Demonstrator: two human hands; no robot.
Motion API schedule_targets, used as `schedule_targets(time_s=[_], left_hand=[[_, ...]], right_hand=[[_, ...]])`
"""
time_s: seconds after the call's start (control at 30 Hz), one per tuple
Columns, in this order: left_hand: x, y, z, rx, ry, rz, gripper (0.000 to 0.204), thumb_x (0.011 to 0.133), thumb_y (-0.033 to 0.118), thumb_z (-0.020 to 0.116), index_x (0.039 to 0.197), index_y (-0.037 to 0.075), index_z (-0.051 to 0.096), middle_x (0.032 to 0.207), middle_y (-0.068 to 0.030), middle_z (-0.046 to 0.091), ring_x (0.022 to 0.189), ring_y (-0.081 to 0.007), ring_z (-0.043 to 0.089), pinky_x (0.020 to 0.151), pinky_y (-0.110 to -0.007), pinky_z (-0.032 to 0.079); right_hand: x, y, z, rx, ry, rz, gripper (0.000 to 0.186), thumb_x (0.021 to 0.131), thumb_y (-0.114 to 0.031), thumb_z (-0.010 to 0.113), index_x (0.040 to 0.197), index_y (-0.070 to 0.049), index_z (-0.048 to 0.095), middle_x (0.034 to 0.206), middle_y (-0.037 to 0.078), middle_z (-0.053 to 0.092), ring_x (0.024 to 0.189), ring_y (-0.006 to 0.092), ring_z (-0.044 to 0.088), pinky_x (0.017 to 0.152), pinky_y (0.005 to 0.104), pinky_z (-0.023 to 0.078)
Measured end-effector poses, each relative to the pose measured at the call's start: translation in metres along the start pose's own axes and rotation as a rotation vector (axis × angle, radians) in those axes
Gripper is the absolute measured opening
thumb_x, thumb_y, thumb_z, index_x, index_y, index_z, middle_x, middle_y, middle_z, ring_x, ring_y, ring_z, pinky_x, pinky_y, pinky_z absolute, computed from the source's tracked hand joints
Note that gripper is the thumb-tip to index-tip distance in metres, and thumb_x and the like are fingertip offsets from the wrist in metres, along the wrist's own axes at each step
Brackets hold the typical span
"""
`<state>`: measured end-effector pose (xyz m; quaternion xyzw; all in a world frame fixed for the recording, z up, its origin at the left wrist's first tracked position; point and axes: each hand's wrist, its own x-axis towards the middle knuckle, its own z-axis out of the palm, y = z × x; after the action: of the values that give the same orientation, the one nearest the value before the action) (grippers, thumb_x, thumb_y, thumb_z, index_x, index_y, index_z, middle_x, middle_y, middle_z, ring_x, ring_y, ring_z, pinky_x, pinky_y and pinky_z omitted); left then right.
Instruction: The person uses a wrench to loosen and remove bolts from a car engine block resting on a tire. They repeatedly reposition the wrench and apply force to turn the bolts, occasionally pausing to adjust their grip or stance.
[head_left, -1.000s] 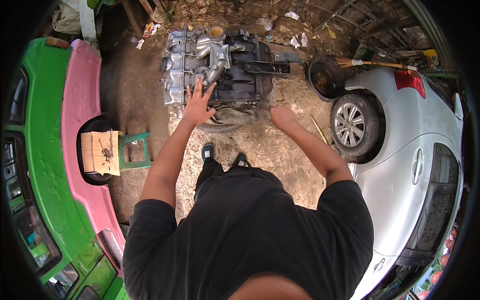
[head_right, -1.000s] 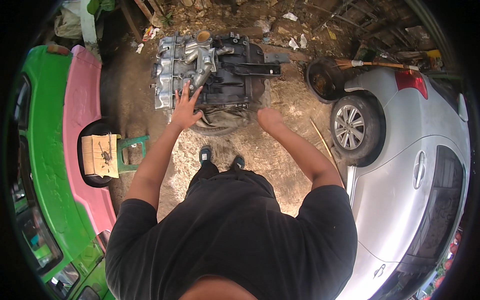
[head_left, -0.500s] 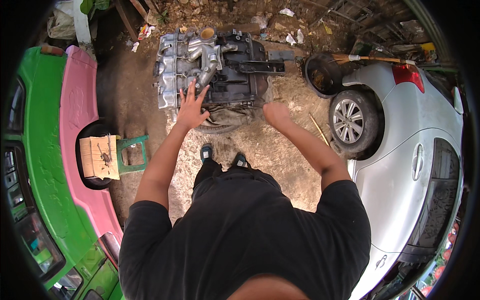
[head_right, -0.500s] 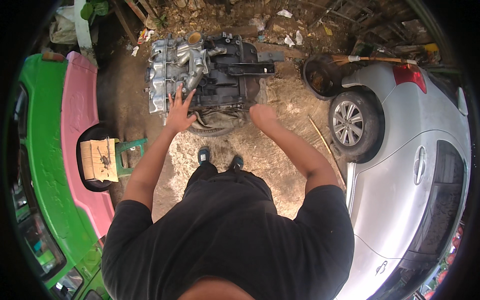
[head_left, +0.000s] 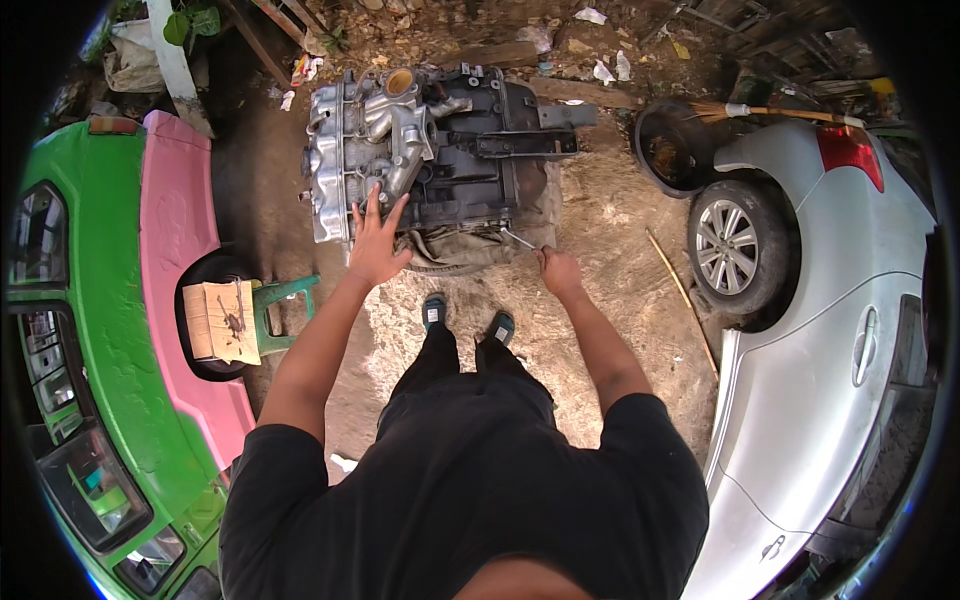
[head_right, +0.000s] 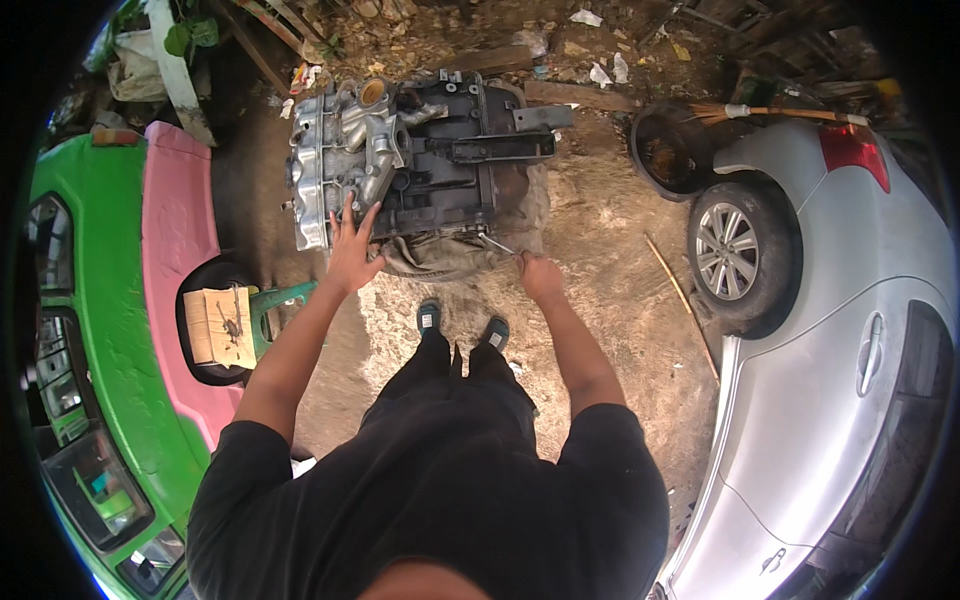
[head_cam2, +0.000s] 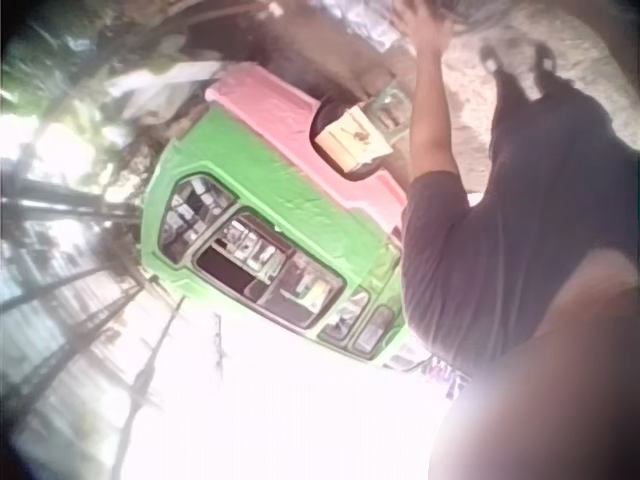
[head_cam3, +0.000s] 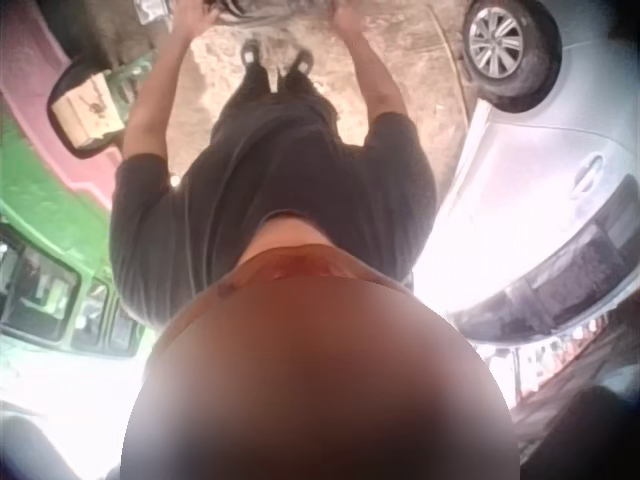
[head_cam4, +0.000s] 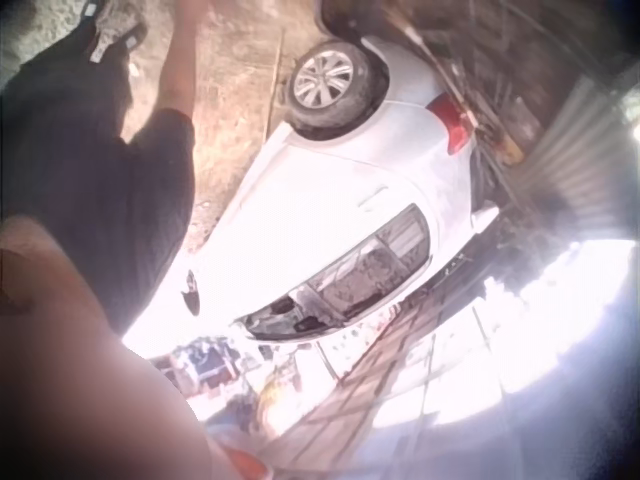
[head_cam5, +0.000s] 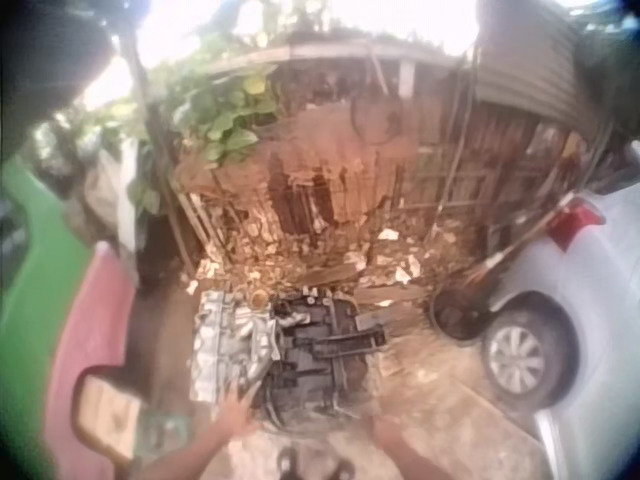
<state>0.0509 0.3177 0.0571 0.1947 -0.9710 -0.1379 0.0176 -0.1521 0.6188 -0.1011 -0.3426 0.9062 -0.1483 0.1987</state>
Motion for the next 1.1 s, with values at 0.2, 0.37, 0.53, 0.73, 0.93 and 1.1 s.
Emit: schedule_targets(time_s=[0.2, 0.37, 0.53, 0.73, 0.93, 1.1], left_hand=[[0.0, -0.001, 0.004, -0.02, 0.055, 0.034, 0.094, 0.067, 0.03, 0.064, 0.153, 0.019, 0.028, 0.159, -0.0256, 0.004, 0.146, -0.0481, 0.009, 0.118, -0.061, 0.003], [0.001, -0.003, 0.005, 0.006, 0.048, 0.034, 0.097, 0.067, 0.033, 0.066, 0.154, 0.021, 0.026, 0.158, -0.0272, 0.006, 0.147, -0.0455, 0.01, 0.118, -0.061, 0.003], [0.0, -0.005, 0.004, 0.002, 0.042, 0.036, 0.098, 0.068, 0.035, 0.067, 0.155, 0.024, 0.025, 0.16, -0.0247, 0.004, 0.148, -0.042, 0.01, 0.118, -0.061, 0.003], [-0.004, -0.005, 0.003, -0.044, 0.054, 0.044, 0.096, 0.069, 0.032, 0.066, 0.155, 0.024, 0.023, 0.161, -0.0218, 0.003, 0.148, -0.0406, 0.01, 0.118, -0.061, 0.003], [-0.004, -0.006, 0.001, -0.035, 0.053, 0.058, 0.095, 0.074, 0.035, 0.067, 0.156, 0.026, 0.019, 0.162, -0.0192, 0.003, 0.15, -0.0357, 0.007, 0.119, -0.059, 0.004], [-0.004, -0.007, 0.001, -0.029, 0.049, 0.061, 0.094, 0.076, 0.036, 0.067, 0.156, 0.027, 0.018, 0.162, -0.0181, 0.002, 0.15, -0.035, 0.007, 0.119, -0.059, 0.004]], right_hand=[[0.005, -0.01, 0.08, 0.532, 0.05, 0.069, 0.044, 0.102, -0.042, 0.043, 0.1, -0.003, 0.063, 0.088, 0.025, 0.066, 0.083, 0.0451, 0.063, 0.072, 0.0526, 0.049], [-0.005, -0.022, 0.093, 0.687, 0.027, 0.126, 0.043, 0.102, -0.041, 0.045, 0.099, -0.003, 0.065, 0.089, 0.023, 0.067, 0.085, 0.0431, 0.063, 0.074, 0.0493, 0.049], [-0.043, -0.016, 0.046, 0.459, 0.046, 0.039, 0.033, 0.098, -0.037, 0.054, 0.106, -0.01, 0.069, 0.091, 0.019, 0.069, 0.085, 0.04, 0.066, 0.073, 0.0482, 0.051], [-0.04, -0.033, -0.054, 0.053, 0.002, -0.049, 0.027, 0.092, -0.022, 0.057, 0.115, -0.017, 0.07, 0.093, 0.019, 0.07, 0.085, 0.0378, 0.067, 0.073, 0.0477, 0.054], [-0.01, -0.074, -0.131, -0.265, -0.145, -0.172, 0.033, 0.086, -0.007, 0.054, 0.114, -0.014, 0.07, 0.094, 0.019, 0.069, 0.088, 0.0361, 0.068, 0.075, 0.048, 0.055], [0.006, -0.107, -0.152, -0.465, -0.227, -0.261, 0.023, 0.086, -0.005, 0.053, 0.1, -0.004, 0.071, 0.097, 0.018, 0.07, 0.091, 0.0343, 0.069, 0.075, 0.044, 0.057]])
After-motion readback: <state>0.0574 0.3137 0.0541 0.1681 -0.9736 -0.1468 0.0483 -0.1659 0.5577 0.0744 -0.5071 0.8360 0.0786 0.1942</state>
